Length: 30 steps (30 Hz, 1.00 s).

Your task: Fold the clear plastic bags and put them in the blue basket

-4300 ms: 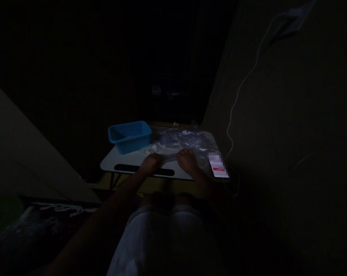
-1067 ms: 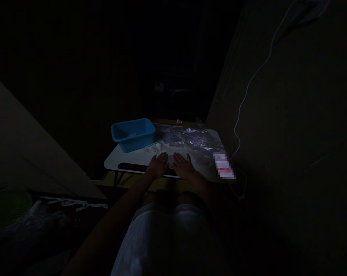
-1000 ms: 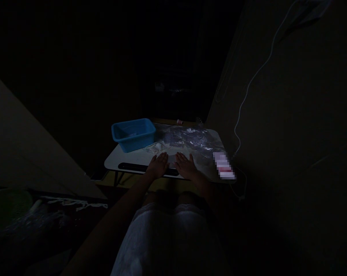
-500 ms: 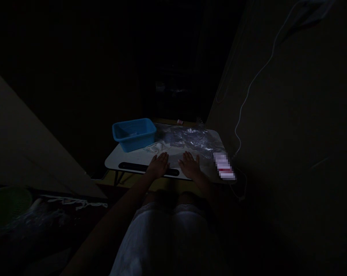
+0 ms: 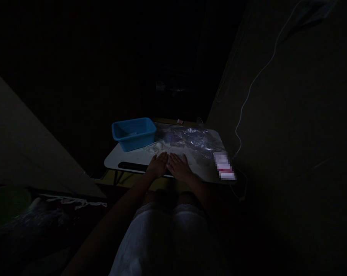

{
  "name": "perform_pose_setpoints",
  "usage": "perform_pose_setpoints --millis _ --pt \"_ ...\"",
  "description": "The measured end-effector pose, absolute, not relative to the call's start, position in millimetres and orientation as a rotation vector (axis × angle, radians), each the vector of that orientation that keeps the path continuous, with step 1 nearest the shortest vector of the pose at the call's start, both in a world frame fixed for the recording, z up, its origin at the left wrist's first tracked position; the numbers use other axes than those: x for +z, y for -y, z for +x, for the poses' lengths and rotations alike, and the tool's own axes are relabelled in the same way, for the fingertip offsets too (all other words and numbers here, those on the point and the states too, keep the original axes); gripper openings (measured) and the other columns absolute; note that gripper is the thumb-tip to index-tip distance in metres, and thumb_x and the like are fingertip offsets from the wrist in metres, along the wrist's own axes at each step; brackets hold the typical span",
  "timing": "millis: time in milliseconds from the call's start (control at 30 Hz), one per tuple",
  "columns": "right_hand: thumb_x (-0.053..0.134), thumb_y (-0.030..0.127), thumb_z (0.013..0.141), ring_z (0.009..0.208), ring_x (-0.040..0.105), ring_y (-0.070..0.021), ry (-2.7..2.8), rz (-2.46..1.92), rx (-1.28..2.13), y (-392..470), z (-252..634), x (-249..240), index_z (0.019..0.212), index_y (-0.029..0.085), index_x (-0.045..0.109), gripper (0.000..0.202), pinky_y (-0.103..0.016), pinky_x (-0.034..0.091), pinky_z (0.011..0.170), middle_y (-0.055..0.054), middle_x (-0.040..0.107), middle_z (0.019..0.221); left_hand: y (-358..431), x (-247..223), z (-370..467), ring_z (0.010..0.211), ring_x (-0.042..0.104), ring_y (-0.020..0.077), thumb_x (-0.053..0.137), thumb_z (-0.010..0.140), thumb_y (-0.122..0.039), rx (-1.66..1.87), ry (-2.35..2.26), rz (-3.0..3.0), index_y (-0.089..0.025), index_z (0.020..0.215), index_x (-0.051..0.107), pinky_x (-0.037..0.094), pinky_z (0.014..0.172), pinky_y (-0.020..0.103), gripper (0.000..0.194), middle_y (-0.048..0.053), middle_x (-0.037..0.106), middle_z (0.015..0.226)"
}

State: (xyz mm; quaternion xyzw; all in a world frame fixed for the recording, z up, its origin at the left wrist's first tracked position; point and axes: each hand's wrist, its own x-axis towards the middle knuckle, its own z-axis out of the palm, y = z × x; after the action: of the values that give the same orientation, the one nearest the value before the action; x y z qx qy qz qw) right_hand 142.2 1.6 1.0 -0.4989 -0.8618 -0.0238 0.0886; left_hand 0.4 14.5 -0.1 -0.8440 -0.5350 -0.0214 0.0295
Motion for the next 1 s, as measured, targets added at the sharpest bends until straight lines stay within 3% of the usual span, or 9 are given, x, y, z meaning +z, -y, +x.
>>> perform_pose_setpoints --millis 467,700,1000 --pt "0.008 0.042 0.089 0.130 0.015 -0.0187 2.457 -1.782 -0.072 -12.8 179.1 -3.5 0.133 0.015 0.026 0.055 -0.053 0.001 0.102 -0.008 0.024 0.140 -15.1 -5.2 0.6 0.128 0.022 0.0195 0.019 0.088 -0.031 -0.126 1.647 -2.567 -0.010 0.132 0.028 0.021 0.102 0.040 0.050 0.011 0.024 0.140" --pt "0.010 0.044 0.088 0.131 0.011 -0.0226 2.216 -2.031 -0.083 -10.9 176.9 -4.9 0.133 0.006 0.024 0.060 -0.053 0.001 0.101 -0.014 0.021 0.141 -17.5 -8.0 0.3 0.129 0.021 0.0192 0.019 0.088 -0.032 -0.132 1.659 -2.571 -0.012 0.133 0.028 0.020 0.102 0.040 0.049 0.010 0.024 0.140" --pt "0.014 0.042 0.089 0.130 0.015 -0.0182 2.542 -1.533 -0.107 -3.2 154.3 1.6 0.133 0.015 0.028 0.054 -0.047 -0.001 0.104 -0.008 0.024 0.141 -15.4 -2.9 -0.2 0.128 0.022 0.0207 0.022 0.087 -0.029 -0.121 1.653 -2.595 -0.012 0.133 0.028 0.021 0.102 0.042 0.049 0.012 0.024 0.140"
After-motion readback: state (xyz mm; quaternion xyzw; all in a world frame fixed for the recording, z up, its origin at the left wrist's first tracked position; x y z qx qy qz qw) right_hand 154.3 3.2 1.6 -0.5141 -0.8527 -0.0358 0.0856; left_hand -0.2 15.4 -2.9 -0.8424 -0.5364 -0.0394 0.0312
